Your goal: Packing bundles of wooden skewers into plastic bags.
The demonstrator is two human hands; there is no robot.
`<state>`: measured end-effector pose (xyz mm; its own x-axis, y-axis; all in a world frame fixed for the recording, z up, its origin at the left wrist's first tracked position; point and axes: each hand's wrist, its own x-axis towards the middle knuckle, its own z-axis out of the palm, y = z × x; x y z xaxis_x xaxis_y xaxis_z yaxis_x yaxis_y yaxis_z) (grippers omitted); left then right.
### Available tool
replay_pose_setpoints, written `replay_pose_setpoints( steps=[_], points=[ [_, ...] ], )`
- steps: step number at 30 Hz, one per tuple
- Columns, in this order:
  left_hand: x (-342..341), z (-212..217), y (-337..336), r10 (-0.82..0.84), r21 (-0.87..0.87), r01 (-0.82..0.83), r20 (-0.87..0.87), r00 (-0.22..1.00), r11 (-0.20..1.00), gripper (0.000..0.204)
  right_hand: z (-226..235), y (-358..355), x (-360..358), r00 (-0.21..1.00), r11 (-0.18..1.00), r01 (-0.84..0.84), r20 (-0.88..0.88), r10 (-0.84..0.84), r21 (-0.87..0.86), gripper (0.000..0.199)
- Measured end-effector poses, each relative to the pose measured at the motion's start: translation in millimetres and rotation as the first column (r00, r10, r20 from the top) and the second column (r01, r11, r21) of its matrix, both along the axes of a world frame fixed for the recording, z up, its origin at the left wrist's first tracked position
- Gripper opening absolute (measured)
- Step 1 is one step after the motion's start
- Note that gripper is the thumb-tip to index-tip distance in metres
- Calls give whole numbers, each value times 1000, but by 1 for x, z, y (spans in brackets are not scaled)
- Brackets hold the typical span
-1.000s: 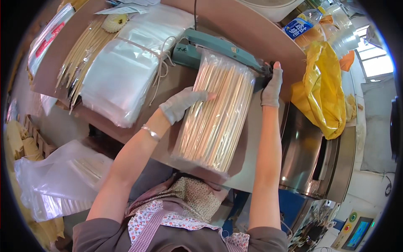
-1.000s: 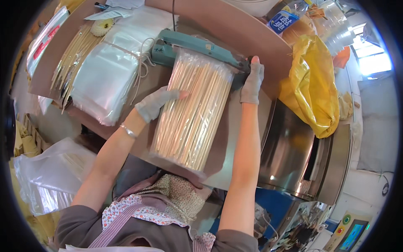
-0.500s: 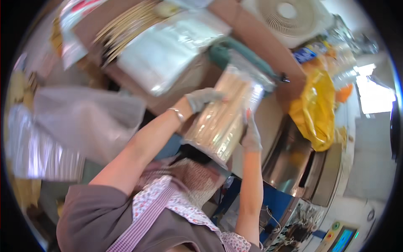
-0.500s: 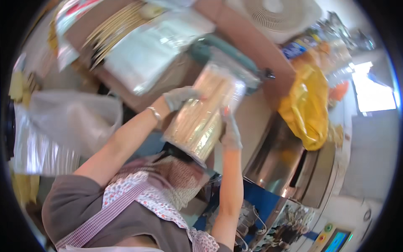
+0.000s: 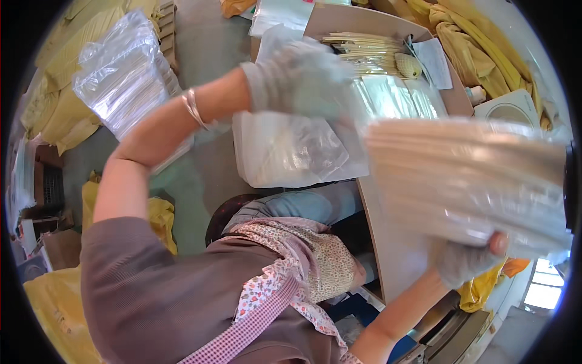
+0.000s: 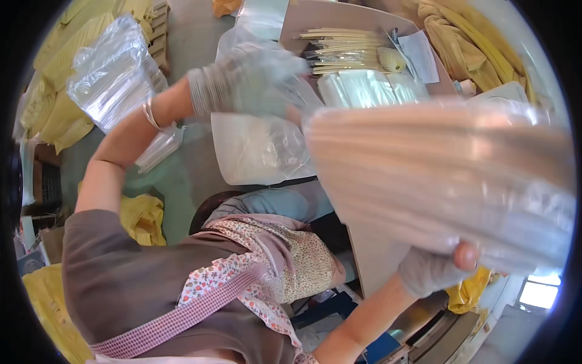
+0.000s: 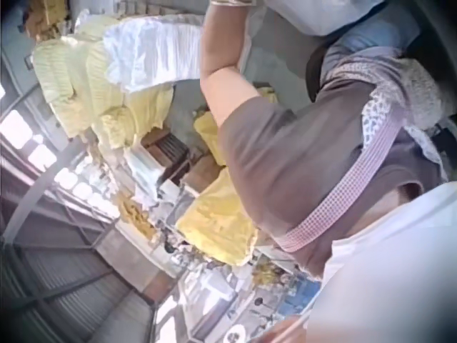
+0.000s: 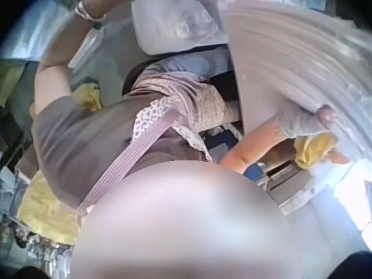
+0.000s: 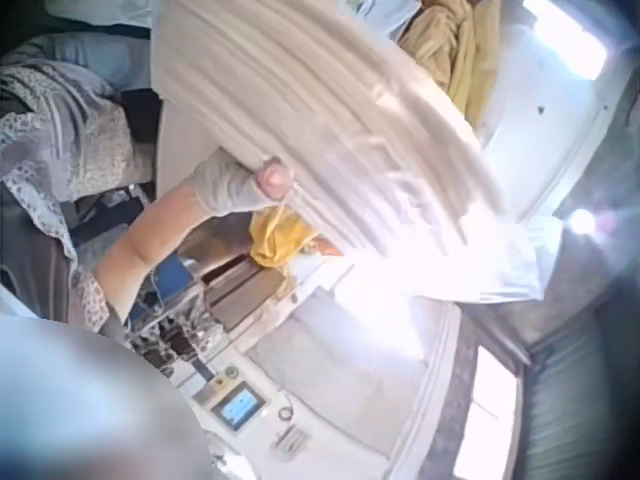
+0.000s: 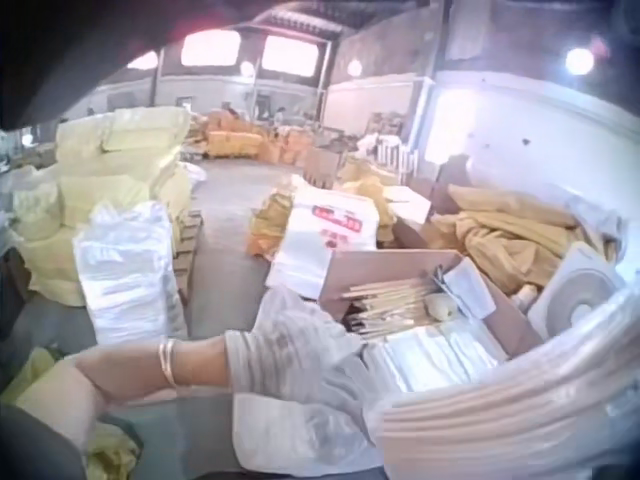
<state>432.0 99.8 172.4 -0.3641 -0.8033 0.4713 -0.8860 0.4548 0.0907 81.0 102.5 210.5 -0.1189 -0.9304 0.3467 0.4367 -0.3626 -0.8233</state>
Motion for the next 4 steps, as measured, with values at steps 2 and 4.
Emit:
replay_pose_setpoints(
  steps=[2,4],
  points=[
    [48,-21,11,192,-19,-203,418,888,979,64,0,-10,31,995,993,-94,-24,96,66,74],
    [63,-25,18,230,31,-312,607,761,950,66,-6,-16,65,971,966,-201,-97,219,164,74]
  ],
)
